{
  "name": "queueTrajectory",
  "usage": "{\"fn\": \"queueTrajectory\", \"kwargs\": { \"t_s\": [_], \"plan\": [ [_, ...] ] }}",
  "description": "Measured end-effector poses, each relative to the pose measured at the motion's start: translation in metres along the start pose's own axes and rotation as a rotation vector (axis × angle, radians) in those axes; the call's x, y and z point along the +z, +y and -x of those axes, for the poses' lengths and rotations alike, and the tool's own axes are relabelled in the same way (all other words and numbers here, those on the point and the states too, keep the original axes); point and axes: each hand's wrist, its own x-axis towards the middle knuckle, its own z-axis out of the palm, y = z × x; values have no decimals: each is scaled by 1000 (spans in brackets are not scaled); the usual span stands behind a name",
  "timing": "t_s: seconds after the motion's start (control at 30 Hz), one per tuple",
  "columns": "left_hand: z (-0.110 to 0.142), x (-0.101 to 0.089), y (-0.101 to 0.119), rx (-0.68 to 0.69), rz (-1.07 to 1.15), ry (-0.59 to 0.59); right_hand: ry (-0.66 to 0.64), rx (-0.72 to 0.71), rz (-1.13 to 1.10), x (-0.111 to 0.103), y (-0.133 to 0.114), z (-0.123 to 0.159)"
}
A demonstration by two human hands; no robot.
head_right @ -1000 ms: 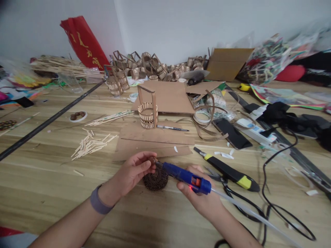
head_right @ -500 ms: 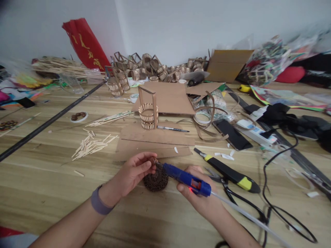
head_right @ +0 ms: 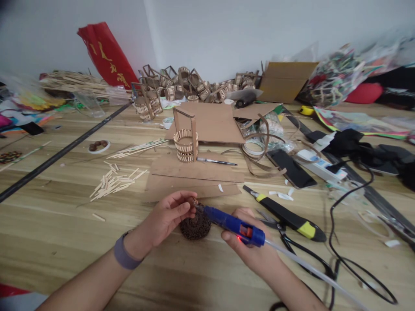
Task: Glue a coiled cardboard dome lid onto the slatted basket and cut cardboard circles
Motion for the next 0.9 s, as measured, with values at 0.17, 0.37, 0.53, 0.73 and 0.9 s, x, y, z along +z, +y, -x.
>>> {"fn": "queueTrajectory", "kwargs": {
  "t_s": [0.17,0.37,0.53,0.73,0.9],
  "plan": [
    [0,-1,-2,3,-6,-2,17,17,2,0,-1,0],
    [0,-1,-3,6,-21,-7,13,9,16,-2,-1,-1],
    [0,-1,-1,10,-21,-11,35,9,48,-2,-2,-1],
    [0,-1,-2,4,-24,-9,23,23,62,-1,0,-1],
    [0,-2,-3,8,-25,-14,-6,79,63,-2,0,-1]
  ]
}}
